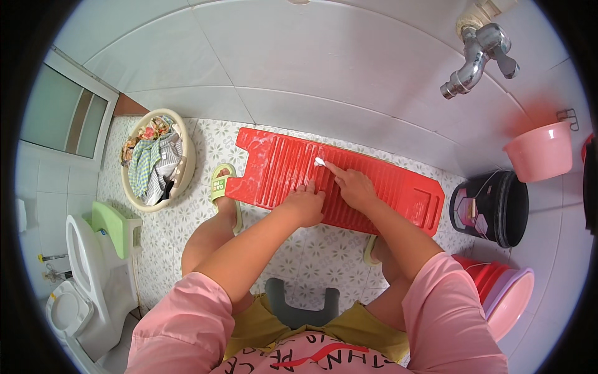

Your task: The person scrubs a red plastic washboard using a small white brush. They reach for soap from a yellow holder on the wall and continue to brush the surface of the board by hand.

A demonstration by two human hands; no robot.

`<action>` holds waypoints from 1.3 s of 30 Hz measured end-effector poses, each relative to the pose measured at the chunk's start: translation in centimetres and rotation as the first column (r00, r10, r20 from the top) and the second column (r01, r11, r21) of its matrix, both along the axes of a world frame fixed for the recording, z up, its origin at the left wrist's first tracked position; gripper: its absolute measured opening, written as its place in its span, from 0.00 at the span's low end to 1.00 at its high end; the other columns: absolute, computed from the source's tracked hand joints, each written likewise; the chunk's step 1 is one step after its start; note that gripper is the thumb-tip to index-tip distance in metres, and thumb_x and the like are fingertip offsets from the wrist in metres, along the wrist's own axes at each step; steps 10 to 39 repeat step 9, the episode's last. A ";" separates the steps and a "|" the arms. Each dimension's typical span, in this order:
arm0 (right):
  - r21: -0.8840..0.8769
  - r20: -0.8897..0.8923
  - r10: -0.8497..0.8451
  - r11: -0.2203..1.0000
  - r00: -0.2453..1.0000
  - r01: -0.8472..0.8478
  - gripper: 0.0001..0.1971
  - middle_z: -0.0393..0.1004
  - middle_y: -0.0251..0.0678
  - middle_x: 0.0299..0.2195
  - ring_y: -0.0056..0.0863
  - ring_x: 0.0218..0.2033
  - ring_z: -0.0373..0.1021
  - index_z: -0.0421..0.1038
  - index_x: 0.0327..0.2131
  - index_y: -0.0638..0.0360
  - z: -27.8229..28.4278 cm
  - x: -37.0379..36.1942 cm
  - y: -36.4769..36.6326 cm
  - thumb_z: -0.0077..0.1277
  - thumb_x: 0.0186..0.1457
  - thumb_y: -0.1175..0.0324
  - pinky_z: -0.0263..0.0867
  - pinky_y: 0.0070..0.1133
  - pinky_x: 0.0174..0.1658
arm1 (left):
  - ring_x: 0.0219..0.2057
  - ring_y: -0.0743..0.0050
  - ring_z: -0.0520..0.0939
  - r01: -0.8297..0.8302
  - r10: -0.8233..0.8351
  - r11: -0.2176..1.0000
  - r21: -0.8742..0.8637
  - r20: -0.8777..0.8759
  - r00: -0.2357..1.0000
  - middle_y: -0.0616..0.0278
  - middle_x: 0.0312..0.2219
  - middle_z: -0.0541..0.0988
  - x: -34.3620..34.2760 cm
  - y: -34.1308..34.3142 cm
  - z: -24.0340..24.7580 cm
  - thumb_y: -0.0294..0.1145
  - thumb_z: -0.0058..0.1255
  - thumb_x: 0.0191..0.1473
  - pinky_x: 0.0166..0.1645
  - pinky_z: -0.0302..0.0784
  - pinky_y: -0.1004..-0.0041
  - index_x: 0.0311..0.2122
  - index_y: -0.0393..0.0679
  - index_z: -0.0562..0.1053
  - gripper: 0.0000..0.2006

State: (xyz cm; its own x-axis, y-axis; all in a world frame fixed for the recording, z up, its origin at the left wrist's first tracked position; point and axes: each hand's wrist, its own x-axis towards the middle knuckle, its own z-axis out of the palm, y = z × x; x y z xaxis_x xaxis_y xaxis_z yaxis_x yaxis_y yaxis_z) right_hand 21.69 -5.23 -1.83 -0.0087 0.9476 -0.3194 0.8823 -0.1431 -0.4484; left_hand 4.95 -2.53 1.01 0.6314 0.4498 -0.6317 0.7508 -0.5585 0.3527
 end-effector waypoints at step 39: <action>-0.007 -0.008 0.003 1.000 1.000 -0.003 0.24 0.71 0.46 0.32 0.45 0.36 0.70 0.57 0.58 0.30 -0.2 0.5 0.3 0.42 0.57 0.64 0.65 0.38 0.39 | 0.56 0.37 0.62 0.006 -0.006 1.000 -0.007 -0.018 1.000 0.36 0.59 0.51 0.4 0.1 0.0 0.43 0.50 0.48 0.59 0.60 0.56 0.57 0.43 0.59 0.31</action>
